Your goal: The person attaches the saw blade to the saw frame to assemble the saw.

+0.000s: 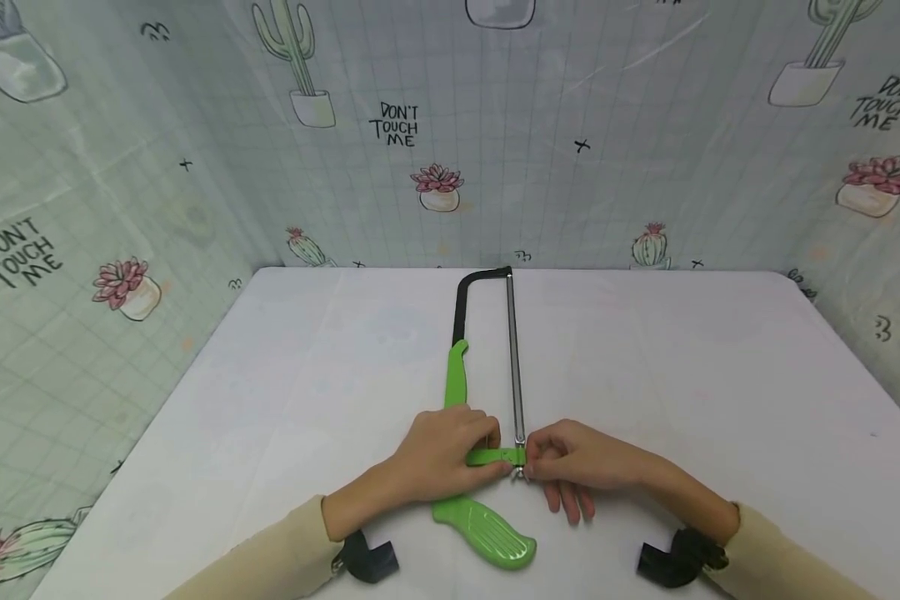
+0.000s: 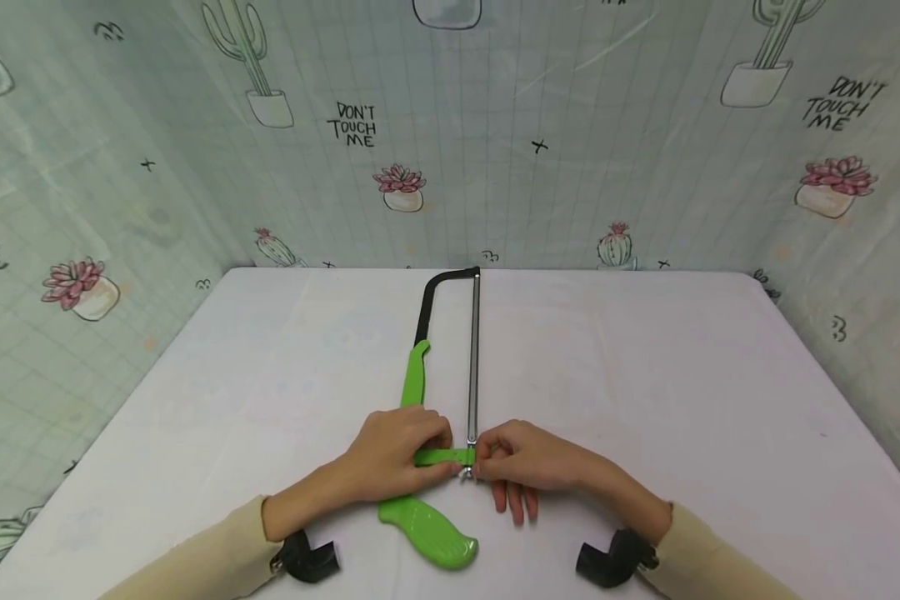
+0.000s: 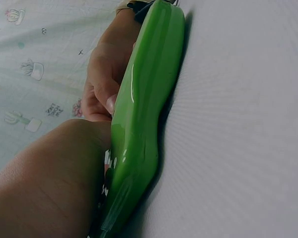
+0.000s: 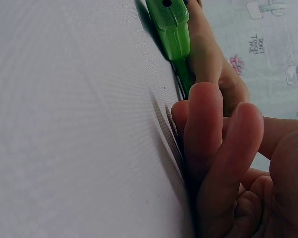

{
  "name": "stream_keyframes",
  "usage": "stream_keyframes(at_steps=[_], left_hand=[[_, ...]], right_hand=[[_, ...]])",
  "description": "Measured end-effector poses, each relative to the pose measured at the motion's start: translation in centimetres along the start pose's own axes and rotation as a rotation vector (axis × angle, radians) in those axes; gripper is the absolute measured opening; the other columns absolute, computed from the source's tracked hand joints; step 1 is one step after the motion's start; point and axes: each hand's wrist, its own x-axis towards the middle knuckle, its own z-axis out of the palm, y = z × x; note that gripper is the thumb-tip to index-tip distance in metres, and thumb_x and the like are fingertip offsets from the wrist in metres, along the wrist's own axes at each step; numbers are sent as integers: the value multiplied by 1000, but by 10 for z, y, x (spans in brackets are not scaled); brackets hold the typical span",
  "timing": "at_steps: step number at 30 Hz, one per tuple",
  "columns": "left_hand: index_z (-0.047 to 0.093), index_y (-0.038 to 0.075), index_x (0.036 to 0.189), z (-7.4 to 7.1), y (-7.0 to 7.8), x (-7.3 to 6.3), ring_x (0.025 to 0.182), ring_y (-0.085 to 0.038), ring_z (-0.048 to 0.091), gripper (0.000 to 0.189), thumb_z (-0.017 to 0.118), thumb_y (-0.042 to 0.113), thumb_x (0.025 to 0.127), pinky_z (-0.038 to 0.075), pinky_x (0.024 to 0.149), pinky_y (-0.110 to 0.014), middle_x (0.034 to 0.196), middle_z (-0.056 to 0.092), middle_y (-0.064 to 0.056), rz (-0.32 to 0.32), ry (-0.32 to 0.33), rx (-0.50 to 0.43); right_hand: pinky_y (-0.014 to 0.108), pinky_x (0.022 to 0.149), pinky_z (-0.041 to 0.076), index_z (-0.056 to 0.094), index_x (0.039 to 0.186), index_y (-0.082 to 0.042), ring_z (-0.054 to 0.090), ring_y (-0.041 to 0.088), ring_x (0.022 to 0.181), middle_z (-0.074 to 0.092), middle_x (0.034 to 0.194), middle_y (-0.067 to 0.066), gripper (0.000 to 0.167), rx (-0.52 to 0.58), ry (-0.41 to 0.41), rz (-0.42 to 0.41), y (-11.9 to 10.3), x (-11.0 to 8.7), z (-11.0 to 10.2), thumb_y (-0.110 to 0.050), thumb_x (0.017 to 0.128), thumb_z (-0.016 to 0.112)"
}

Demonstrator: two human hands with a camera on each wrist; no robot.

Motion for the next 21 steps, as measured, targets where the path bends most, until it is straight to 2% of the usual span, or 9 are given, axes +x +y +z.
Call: stream_keyframes(at_steps=[9,21], left_hand=[[62,30,89,1,0,-1,69,0,43,28,69,57,91,30,51,-21,72,46,19,-3,1,-21],[62,31,90,1,0,-3,69,1,42,28,68,59,90,30,51,-21,72,45,20,-2,16,-7]], right_hand=[[25,40,49,59,101,-2,63,11,45,70,68,9,10,17,4,17,1,0,3,-12,99,60],[24,40,48,60,99,-1,63,11,44,71,67,13,11,23,23,2,2,1,5,-12,99,61]])
